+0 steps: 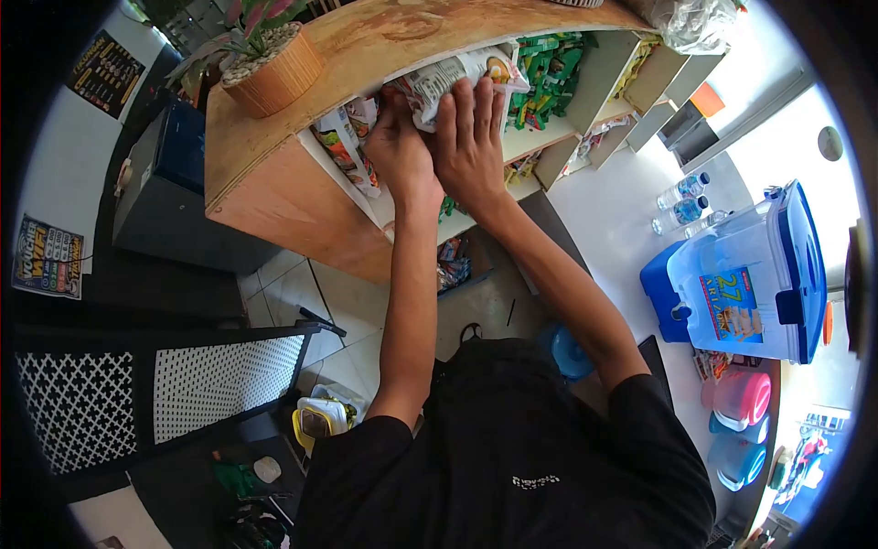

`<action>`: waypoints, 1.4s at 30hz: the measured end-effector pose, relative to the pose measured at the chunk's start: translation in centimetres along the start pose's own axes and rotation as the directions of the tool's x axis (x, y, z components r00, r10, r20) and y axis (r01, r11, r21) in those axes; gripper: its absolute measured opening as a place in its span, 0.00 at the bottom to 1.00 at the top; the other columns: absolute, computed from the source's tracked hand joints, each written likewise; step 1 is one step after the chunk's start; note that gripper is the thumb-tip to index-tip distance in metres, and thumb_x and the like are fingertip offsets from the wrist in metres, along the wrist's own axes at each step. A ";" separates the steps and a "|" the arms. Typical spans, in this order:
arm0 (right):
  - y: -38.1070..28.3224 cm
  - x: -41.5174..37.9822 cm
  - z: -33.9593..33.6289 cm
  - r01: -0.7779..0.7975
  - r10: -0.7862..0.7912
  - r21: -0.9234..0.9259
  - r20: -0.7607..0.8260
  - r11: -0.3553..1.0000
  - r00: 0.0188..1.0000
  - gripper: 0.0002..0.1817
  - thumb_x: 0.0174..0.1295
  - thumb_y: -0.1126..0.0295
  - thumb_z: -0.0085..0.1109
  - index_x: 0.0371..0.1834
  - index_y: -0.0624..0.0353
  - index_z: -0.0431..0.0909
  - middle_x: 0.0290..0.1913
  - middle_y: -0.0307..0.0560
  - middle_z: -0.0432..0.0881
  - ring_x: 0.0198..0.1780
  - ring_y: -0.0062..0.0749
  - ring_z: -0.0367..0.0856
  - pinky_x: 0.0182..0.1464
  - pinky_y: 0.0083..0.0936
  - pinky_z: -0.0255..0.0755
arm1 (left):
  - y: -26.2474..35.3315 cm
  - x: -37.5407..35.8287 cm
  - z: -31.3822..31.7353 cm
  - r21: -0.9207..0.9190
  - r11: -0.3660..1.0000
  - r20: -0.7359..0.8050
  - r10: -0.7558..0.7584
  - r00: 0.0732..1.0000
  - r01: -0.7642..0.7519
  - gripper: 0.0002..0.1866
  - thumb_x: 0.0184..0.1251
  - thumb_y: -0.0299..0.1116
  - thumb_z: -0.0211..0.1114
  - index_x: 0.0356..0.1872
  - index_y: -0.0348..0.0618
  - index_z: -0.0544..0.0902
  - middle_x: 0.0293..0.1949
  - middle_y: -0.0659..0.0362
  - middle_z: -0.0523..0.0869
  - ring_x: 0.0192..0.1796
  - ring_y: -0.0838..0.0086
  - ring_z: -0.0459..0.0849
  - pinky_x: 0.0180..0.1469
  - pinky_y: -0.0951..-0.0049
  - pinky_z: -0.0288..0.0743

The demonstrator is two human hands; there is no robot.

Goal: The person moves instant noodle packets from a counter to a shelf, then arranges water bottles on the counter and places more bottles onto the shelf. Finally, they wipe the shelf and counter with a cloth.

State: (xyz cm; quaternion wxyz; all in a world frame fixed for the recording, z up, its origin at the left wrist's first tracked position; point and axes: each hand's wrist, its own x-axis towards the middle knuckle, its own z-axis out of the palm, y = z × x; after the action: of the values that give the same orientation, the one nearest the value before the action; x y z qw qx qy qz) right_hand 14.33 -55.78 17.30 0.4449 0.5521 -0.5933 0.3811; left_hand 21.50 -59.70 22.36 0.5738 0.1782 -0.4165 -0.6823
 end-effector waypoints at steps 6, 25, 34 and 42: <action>0.2 1.6 0.8 -0.011 0.011 0.011 -0.012 1.000 1.000 0.34 0.66 0.63 0.56 0.75 0.58 0.61 0.79 0.57 0.57 0.79 0.66 0.54 0.73 0.64 0.53 | 1.1 -0.5 1.1 0.107 0.993 -0.024 0.045 0.999 -0.042 0.22 0.82 0.37 0.50 0.62 0.26 0.76 0.61 0.50 0.81 0.61 0.70 0.79 0.63 0.69 0.73; 0.1 3.0 -1.2 -0.011 0.001 0.078 0.129 0.997 0.992 0.31 0.62 0.60 0.58 0.70 0.52 0.70 0.78 0.48 0.62 0.79 0.51 0.58 0.74 0.50 0.60 | 1.1 -1.5 0.7 0.608 0.699 0.148 0.366 0.919 -0.376 0.22 0.83 0.39 0.49 0.55 0.25 0.80 0.49 0.38 0.87 0.50 0.56 0.88 0.50 0.62 0.80; 1.6 3.7 -1.2 0.020 -0.045 0.133 0.189 0.991 0.981 0.28 0.61 0.62 0.58 0.68 0.44 0.71 0.75 0.50 0.65 0.78 0.53 0.58 0.74 0.51 0.59 | -0.4 -0.7 2.3 0.745 0.520 0.126 0.506 0.853 -0.418 0.23 0.82 0.40 0.50 0.47 0.24 0.82 0.38 0.34 0.87 0.42 0.42 0.88 0.40 0.54 0.79; -0.1 4.1 -0.7 -0.054 0.041 0.064 0.199 0.996 0.979 0.29 0.58 0.58 0.61 0.66 0.42 0.72 0.74 0.43 0.66 0.78 0.47 0.58 0.75 0.50 0.56 | 0.5 0.5 1.6 0.718 0.588 0.109 0.435 0.894 -0.373 0.25 0.83 0.40 0.45 0.50 0.22 0.81 0.43 0.33 0.87 0.45 0.44 0.88 0.43 0.55 0.80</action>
State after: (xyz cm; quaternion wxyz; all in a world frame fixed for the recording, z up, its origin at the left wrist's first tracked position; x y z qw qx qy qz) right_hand 14.48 -56.47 21.41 0.3552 0.5879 -0.6340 0.3553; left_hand 20.52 -59.55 23.80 0.6117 0.3166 -0.6571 -0.3063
